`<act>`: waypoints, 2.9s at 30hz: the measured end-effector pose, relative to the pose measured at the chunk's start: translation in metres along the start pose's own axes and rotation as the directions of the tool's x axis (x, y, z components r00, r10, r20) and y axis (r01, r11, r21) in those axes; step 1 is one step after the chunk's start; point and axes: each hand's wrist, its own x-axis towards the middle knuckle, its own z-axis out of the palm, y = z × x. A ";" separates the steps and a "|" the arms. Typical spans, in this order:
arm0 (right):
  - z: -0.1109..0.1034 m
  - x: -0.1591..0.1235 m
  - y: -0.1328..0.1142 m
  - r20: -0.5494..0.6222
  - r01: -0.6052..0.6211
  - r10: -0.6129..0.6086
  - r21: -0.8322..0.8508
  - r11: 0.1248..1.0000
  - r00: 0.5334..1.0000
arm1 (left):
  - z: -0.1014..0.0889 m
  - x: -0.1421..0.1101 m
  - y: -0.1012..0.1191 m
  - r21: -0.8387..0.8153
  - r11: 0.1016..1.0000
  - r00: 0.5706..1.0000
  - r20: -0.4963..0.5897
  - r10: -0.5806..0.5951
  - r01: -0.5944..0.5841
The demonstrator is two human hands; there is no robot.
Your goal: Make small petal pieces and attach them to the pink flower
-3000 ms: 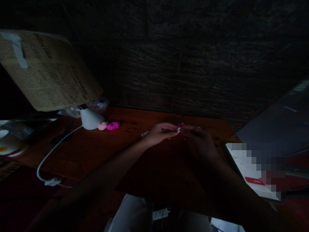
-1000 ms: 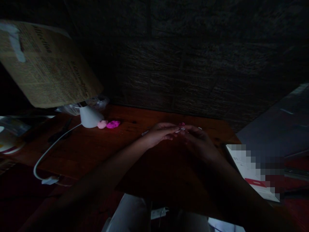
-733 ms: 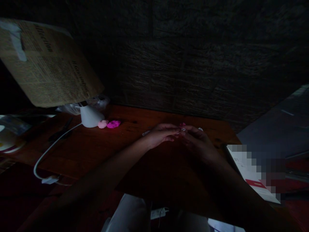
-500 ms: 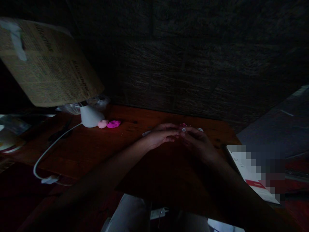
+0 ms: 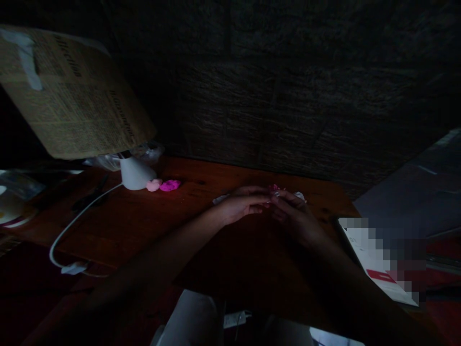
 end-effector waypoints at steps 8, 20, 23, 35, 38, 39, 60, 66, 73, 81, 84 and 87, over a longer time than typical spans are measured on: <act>0.002 -0.001 -0.001 0.000 -0.030 0.030 -0.016 0.999 1.000 | -0.001 0.001 -0.002 0.009 1.000 1.000 -0.016 0.017 -0.017; 0.003 -0.002 -0.003 -0.027 -0.029 0.030 0.033 0.999 0.999 | 0.001 0.001 -0.004 0.089 0.992 0.995 -0.035 0.096 -0.093; 0.003 -0.002 -0.003 -0.028 -0.007 0.007 0.031 0.999 1.000 | 0.002 -0.001 -0.004 0.112 0.988 0.993 -0.046 0.110 -0.105; 0.003 -0.001 0.001 -0.070 -0.006 0.006 0.004 1.000 0.997 | 0.004 -0.001 -0.006 0.142 0.983 0.990 -0.070 0.126 -0.115; 0.002 0.000 0.001 -0.058 -0.002 0.003 0.009 1.000 0.998 | 0.002 0.000 -0.007 0.142 0.981 0.988 -0.064 0.143 -0.132; 0.002 0.000 0.001 -0.057 -0.003 0.004 0.005 1.000 0.998 | 0.002 0.001 -0.008 0.143 0.981 0.988 -0.062 0.143 -0.133; 0.006 -0.004 0.001 -0.297 0.091 -0.159 -0.228 0.969 0.942 | 0.003 0.003 -0.009 0.244 0.948 0.960 -0.140 0.242 -0.203; 0.006 -0.003 0.003 -0.290 0.096 -0.153 -0.200 0.975 0.945 | 0.005 0.001 -0.008 0.254 0.944 0.956 -0.149 0.253 -0.211; 0.004 -0.003 0.003 -0.280 0.119 -0.206 -0.299 0.947 0.938 | 0.009 0.000 -0.007 0.230 0.920 0.926 -0.136 0.353 -0.317; 0.002 -0.001 0.001 -0.203 0.144 -0.216 -0.321 0.936 0.955 | 0.006 0.002 -0.009 0.249 0.923 0.930 -0.154 0.335 -0.292; 0.002 -0.001 0.000 -0.192 0.158 -0.232 -0.340 0.927 0.954 | 0.005 0.002 -0.009 0.247 0.930 0.937 -0.150 0.314 -0.272; 0.001 -0.001 -0.003 -0.155 0.190 -0.258 -0.355 0.915 0.954 | 0.003 0.003 -0.009 0.179 0.951 0.950 -0.139 0.279 -0.253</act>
